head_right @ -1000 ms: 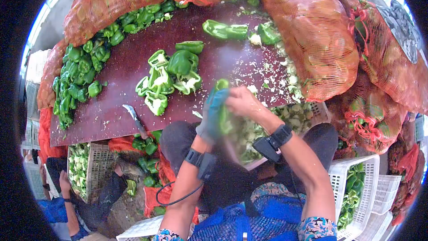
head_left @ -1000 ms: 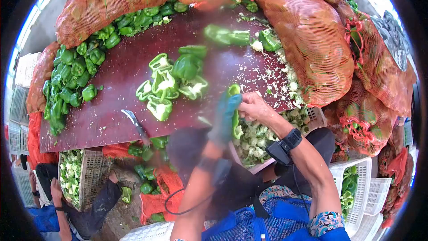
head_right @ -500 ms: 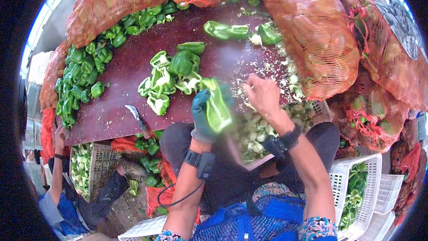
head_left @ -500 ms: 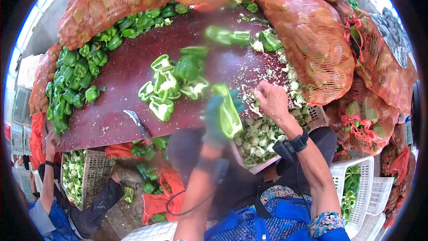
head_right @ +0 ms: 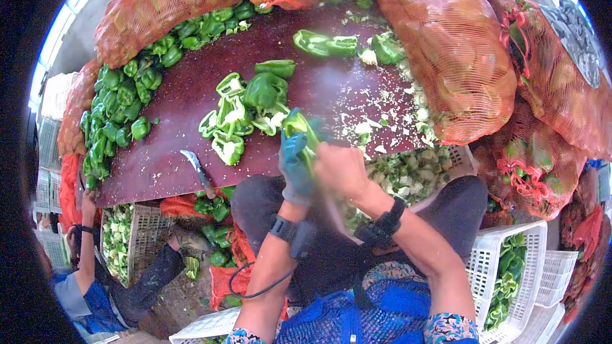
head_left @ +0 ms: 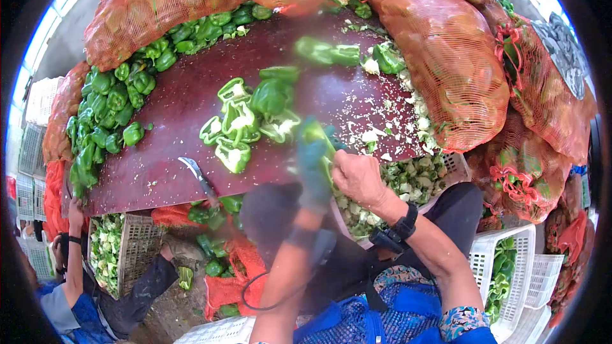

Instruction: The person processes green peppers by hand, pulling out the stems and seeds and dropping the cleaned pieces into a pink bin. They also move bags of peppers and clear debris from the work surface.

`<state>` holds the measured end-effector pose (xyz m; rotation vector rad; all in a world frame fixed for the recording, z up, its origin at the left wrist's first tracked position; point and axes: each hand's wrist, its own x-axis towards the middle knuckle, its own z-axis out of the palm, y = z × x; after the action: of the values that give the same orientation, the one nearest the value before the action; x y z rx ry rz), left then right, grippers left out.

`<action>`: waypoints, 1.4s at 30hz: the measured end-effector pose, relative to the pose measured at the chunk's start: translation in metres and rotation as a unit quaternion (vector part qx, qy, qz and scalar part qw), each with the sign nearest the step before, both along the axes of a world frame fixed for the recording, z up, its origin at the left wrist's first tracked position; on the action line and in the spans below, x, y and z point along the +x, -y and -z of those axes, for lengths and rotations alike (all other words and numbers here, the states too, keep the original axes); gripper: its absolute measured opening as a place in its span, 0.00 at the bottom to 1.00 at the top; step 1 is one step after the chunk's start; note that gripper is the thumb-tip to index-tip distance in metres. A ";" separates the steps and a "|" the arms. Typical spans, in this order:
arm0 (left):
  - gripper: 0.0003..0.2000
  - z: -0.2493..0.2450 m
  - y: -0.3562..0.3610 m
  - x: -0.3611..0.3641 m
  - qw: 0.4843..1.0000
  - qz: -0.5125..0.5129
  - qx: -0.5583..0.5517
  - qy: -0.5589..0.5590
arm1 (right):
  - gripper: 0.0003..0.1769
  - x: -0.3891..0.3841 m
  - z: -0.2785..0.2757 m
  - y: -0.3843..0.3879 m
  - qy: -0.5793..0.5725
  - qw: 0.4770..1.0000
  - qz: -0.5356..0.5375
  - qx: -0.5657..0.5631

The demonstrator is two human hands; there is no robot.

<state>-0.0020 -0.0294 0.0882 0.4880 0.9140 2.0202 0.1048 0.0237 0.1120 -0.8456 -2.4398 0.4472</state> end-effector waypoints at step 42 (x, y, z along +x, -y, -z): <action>0.27 0.002 -0.031 0.045 0.968 0.200 0.077 0.127 | 0.08 0.267 -0.021 -0.001 -0.535 0.730 0.286 -0.315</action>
<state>0.0431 0.0012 0.0865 0.4441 0.4601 1.7373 0.3720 0.0243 0.1326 -1.0990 -0.8693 1.1444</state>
